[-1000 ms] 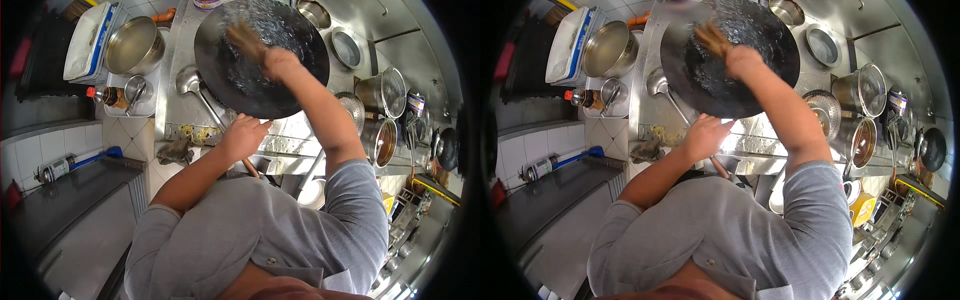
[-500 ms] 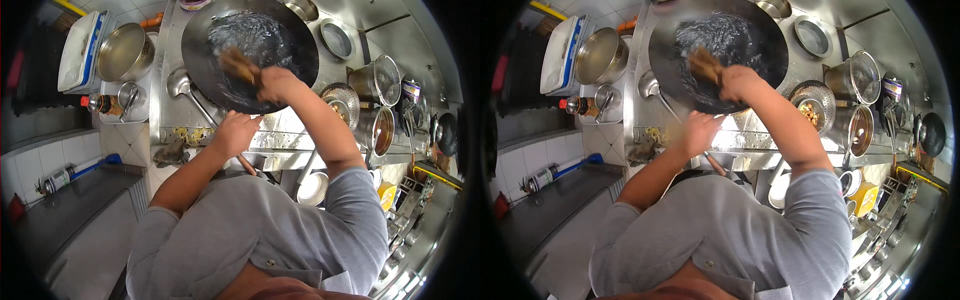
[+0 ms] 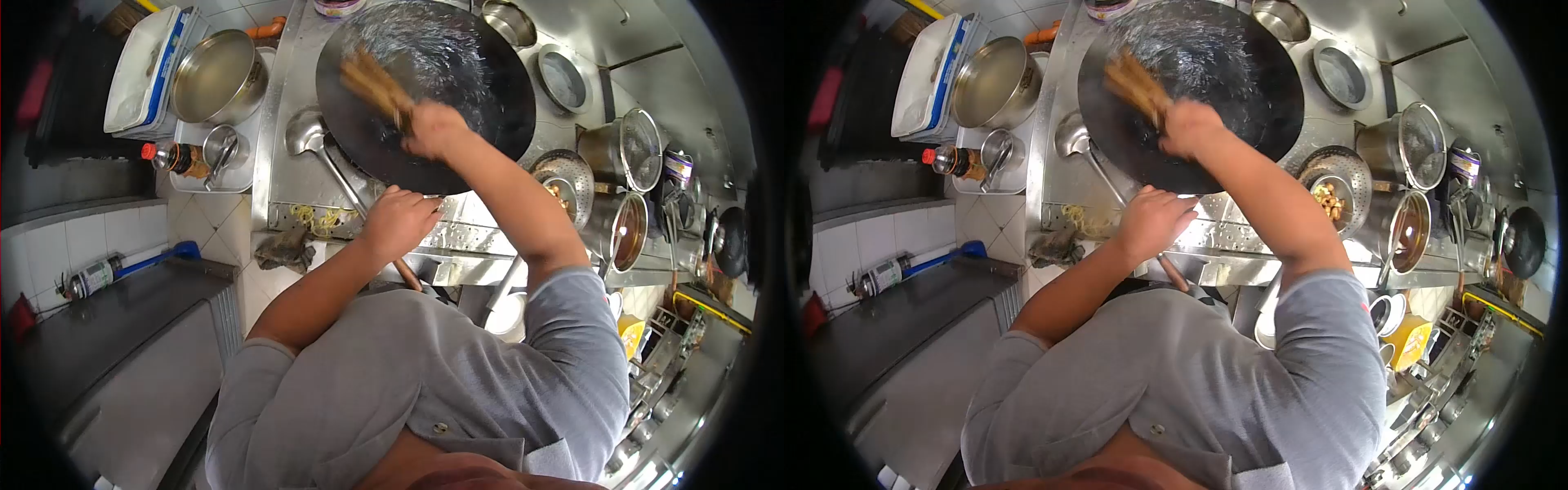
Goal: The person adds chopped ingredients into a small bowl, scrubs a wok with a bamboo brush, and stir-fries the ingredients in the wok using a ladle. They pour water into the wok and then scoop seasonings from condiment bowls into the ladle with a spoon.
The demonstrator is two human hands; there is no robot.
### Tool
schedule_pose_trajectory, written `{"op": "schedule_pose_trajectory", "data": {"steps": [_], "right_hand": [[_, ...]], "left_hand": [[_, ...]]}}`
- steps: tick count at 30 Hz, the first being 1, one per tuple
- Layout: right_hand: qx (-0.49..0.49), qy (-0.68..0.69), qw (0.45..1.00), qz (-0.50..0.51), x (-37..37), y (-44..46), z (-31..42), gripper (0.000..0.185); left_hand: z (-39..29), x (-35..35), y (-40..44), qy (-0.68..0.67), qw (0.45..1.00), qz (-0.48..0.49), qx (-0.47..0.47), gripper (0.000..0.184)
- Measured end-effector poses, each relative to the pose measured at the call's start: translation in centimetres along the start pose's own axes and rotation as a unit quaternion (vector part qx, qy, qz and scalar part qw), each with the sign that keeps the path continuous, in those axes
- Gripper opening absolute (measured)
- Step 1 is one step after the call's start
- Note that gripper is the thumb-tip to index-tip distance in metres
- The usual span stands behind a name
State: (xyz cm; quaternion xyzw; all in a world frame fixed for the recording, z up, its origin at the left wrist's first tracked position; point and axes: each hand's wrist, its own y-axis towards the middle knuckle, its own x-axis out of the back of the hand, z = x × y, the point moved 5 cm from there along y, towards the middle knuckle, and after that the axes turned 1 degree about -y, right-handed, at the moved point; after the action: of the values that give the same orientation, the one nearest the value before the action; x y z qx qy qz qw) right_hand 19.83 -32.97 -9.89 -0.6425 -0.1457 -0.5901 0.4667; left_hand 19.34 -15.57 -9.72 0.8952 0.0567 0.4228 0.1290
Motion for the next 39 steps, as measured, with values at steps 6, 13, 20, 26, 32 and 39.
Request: {"op": "schedule_pose_trajectory", "data": {"steps": [6, 13, 20, 26, 32, 39], "right_hand": [[-0.004, -0.097, 0.979, 0.179, 0.1, -6.1, -14.3, 0.065], [-0.149, -0.045, 0.988, -0.021, 2.4, 4.2, -9.2, 0.031], [-0.014, 0.074, 0.986, 0.147, 0.4, -8.3, -3.0, 0.086], [-0.253, -0.098, 0.959, 0.087, 4.1, -14.3, -16.1, 0.069], [-0.339, 0.247, 0.852, -0.313, -5.3, -22.8, -10.5, 0.095], [-0.360, 0.584, 0.717, -0.125, -29.4, -29.0, -0.1, 0.092]], "left_hand": [[0.3, 0.3, 0.0, -0.023, 0.999, 0.016, -0.018, 0.021], [0.2, 0.0, -0.2, -0.032, 0.999, 0.024, -0.026, 0.021], [-0.6, 1.0, -1.1, -0.041, 0.997, 0.059, -0.032, 0.039], [-1.9, 2.2, -3.1, -0.045, 0.995, 0.035, -0.079, 0.043], [0.0, 3.2, -8.2, -0.158, 0.986, -0.008, -0.048, 0.027], [5.1, 0.3, -8.4, -0.510, 0.800, 0.010, 0.315, 0.038]]}}
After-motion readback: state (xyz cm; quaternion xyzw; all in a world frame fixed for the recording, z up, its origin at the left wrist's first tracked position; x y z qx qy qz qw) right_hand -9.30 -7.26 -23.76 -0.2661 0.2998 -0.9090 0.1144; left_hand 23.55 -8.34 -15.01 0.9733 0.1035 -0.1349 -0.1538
